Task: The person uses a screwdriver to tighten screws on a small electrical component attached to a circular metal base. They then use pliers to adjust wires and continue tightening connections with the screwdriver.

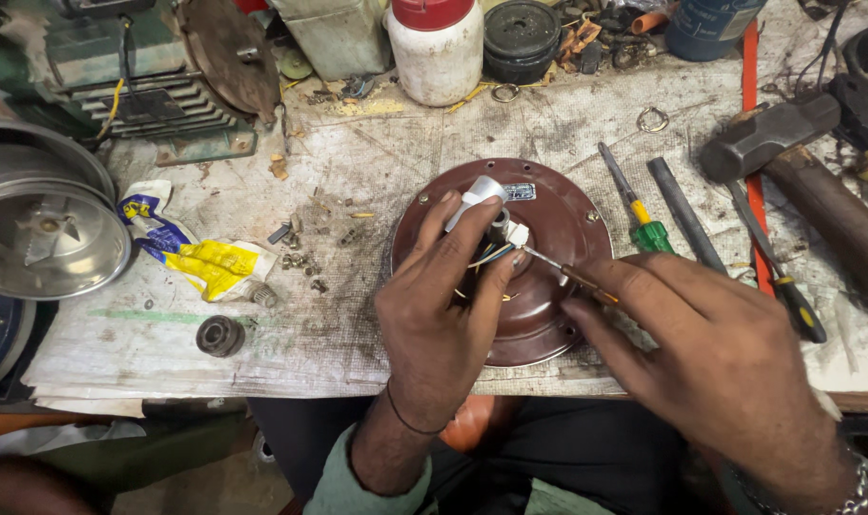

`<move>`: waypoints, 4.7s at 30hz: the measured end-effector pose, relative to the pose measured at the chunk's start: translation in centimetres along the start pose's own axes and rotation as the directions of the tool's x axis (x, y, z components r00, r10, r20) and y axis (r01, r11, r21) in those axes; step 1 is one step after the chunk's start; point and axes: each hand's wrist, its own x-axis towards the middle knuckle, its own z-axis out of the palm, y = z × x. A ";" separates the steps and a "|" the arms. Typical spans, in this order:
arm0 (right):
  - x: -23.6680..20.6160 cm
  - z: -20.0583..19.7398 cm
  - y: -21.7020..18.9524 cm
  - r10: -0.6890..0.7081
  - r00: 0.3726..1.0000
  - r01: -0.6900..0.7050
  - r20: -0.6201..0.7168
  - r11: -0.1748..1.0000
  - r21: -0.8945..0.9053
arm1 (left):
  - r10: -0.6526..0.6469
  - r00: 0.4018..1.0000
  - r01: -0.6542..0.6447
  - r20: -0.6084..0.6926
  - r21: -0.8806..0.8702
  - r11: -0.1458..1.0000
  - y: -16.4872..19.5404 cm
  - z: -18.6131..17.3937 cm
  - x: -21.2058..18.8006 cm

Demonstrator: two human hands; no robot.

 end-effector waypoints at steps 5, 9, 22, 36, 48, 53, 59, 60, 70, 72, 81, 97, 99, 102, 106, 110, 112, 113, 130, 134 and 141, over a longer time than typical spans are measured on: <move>-0.1 -0.2 0.0 -0.102 0.991 0.102 -0.091 0.995 -0.010 | -0.004 1.000 0.004 0.004 -0.002 1.000 -0.2 -0.1 -0.1; -0.1 -0.1 0.6 -0.122 0.990 0.119 -0.076 0.992 -0.036 | 0.004 1.000 -0.004 0.015 0.006 1.000 -0.4 -0.2 -0.1; 0.4 -0.2 -0.1 -0.123 0.988 0.125 -0.092 0.992 0.014 | 0.017 1.000 -0.017 -0.004 -0.007 1.000 -0.8 -0.1 -0.3; 0.5 0.2 1.2 -0.114 0.993 0.115 -0.026 0.993 0.031 | 0.008 1.000 -0.008 -0.002 -0.017 1.000 -0.7 0.0 -0.3; 1.2 -1.2 0.2 -0.250 0.961 0.233 -0.115 0.961 -0.146 | 0.000 1.000 0.000 0.012 -0.014 1.000 -0.4 -0.1 -0.2; 1.0 -1.1 0.2 -0.244 0.962 0.222 -0.125 0.961 -0.166 | 0.010 1.000 -0.009 0.014 -0.019 1.000 -0.3 -0.2 0.0; 1.2 -1.0 0.8 -0.274 0.956 0.262 -0.107 0.958 -0.114 | 0.012 1.000 -0.012 0.013 0.004 1.000 -0.3 -0.1 -0.1; 1.2 -1.0 0.9 -0.276 0.957 0.265 -0.094 0.958 -0.113 | 0.013 1.000 -0.013 0.013 0.005 1.000 -0.2 0.0 -0.1; 0.9 -0.1 1.1 -0.277 0.950 0.272 -0.143 0.961 -0.056 | 0.015 1.000 -0.015 0.014 0.002 1.000 -0.3 -0.1 -0.1; 1.0 0.3 1.4 -0.229 0.968 0.231 -0.107 0.973 0.005 | 0.018 1.000 -0.018 0.009 -0.004 1.000 -0.3 0.0 0.0; 0.6 0.5 1.3 -0.099 0.992 0.105 -0.083 0.992 0.075 | 0.018 1.000 -0.018 -0.001 -0.007 1.000 -0.2 0.0 -0.1; 0.2 1.1 1.8 0.122 0.985 -0.043 -0.124 0.859 0.510 | 0.017 1.000 -0.017 -0.002 -0.023 1.000 -0.3 0.1 -0.3; 0.2 0.9 1.6 0.185 0.980 -0.123 -0.072 0.851 0.511 | 0.017 1.000 -0.017 0.001 -0.027 1.000 -0.3 0.1 -0.3; 0.3 0.6 1.2 0.301 0.948 -0.315 0.105 0.831 0.458 | 0.028 1.000 -0.028 0.003 -0.057 0.998 -0.4 0.0 -0.3; 0.6 0.7 0.9 0.145 0.989 -0.134 -0.015 0.947 0.293 | 0.008 1.000 -0.008 0.020 -0.028 1.000 -0.5 -0.1 -0.4; 0.9 0.7 1.1 0.071 0.995 -0.048 -0.071 0.959 0.280 | 0.008 1.000 -0.008 0.024 -0.017 1.000 -0.6 -0.2 -0.4; 1.0 0.7 1.1 0.119 0.993 -0.105 -0.024 0.942 0.320 | 0.014 1.000 -0.014 0.026 -0.013 1.000 -0.6 -0.1 -0.4; 1.1 0.7 1.0 0.123 0.992 -0.110 -0.017 0.936 0.334 | 0.014 1.000 -0.014 0.027 -0.011 1.000 -0.6 -0.2 -0.4; 0.4 -0.2 -0.5 0.112 0.991 -0.093 -0.075 0.970 0.224 | 0.021 1.000 -0.021 -0.001 -0.003 1.000 -0.3 0.1 -0.3; 0.2 -0.2 -0.6 0.087 0.995 -0.081 -0.038 0.986 0.146 | 0.028 1.000 -0.028 0.004 -0.005 1.000 -0.3 0.1 -0.3; 0.1 -0.2 -1.0 0.099 0.993 -0.081 -0.072 0.973 0.215 | 0.012 1.000 -0.012 -0.001 -0.006 1.000 -0.2 0.0 -0.3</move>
